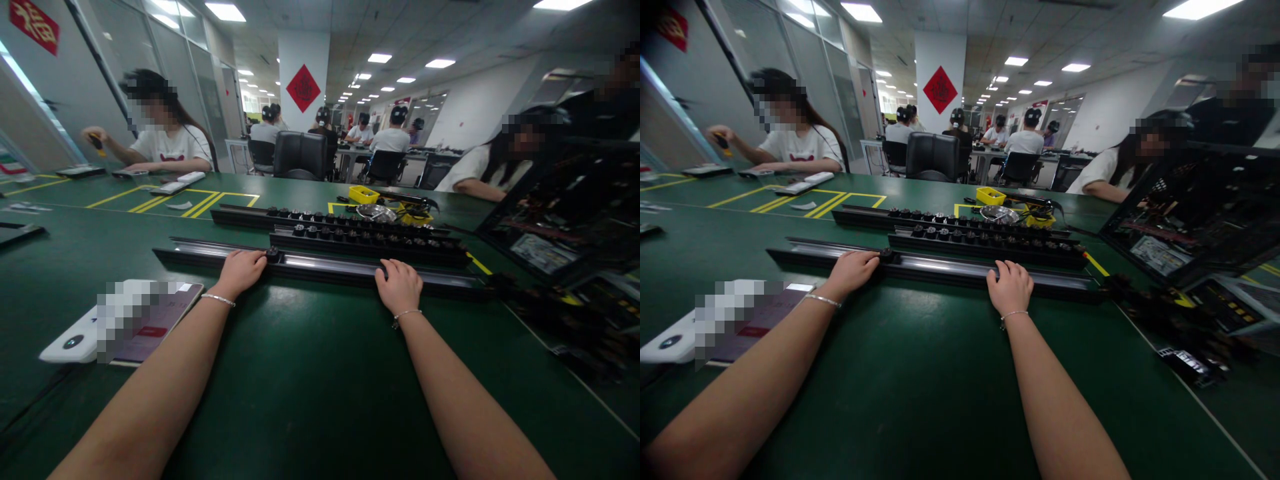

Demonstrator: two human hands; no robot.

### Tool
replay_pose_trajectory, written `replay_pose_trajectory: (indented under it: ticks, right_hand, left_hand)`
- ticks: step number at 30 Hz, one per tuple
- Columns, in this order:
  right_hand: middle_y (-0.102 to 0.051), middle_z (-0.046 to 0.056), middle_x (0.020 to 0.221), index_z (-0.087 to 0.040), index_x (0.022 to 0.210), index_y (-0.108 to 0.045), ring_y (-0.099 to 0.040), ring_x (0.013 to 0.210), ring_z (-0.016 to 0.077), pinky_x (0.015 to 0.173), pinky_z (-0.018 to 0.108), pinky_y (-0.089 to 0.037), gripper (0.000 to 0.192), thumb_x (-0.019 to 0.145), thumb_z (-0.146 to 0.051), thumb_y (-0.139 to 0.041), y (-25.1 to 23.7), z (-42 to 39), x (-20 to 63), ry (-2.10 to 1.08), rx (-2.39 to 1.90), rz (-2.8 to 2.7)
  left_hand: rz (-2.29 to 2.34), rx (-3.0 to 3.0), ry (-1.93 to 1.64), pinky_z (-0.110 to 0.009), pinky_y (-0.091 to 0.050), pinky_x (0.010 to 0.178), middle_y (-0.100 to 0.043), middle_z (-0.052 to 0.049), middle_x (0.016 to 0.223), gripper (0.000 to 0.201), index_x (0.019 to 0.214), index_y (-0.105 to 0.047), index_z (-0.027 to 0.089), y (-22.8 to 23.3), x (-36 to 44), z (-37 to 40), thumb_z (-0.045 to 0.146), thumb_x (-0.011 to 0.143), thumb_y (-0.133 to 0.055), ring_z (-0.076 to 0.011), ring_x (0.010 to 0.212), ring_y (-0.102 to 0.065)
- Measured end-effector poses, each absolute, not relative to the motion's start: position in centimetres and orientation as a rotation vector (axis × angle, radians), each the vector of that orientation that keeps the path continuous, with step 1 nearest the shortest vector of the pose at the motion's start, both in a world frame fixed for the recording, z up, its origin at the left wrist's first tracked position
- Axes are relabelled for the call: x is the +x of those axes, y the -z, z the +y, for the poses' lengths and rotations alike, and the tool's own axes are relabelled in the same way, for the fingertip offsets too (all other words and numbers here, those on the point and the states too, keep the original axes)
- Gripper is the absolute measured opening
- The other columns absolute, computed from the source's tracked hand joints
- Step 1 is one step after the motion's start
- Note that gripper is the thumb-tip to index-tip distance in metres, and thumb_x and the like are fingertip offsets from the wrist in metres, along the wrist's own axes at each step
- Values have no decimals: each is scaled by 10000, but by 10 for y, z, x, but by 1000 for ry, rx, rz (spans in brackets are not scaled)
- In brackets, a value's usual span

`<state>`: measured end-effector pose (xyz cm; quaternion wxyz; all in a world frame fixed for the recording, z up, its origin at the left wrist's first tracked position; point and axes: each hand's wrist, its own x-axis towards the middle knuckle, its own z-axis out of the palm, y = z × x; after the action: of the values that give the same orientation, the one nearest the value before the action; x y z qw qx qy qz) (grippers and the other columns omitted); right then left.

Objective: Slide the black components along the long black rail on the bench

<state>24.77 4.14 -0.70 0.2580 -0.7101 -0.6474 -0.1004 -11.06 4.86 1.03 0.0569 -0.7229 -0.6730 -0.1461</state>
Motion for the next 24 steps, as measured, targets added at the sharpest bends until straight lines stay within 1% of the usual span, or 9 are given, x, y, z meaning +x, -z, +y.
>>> replay_pose_trajectory:
  ticks: [6,15,24]
  right_hand:
    - [-566,70,1262,-219,1191,-605,-401,1186,254,967,418,-291,434,880,-390,-353,6,41,247,253,-1949,-1755]
    - [-572,73,1256,-218,1184,-610,-409,1184,258,973,426,-297,425,880,-383,-363,5,40,247,255,-1938,-1749]
    - [-565,68,1273,-217,1187,-608,-418,1190,259,971,435,-308,416,882,-378,-376,6,40,247,265,-1943,-1755]
  left_hand:
    - [-2051,-2184,445,-337,-374,981,-687,-27,1109,437,1044,-681,245,-13,-110,48,340,851,-301,-202,1075,-598]
    - [-2017,-2205,450,-339,-429,913,-696,-32,1084,446,1074,-679,244,-14,-103,46,350,850,-309,-223,1026,-622]
    - [-1989,-2218,435,-339,-425,928,-689,-56,1098,459,1123,-657,213,-14,-102,46,351,856,-310,-224,1041,-620]
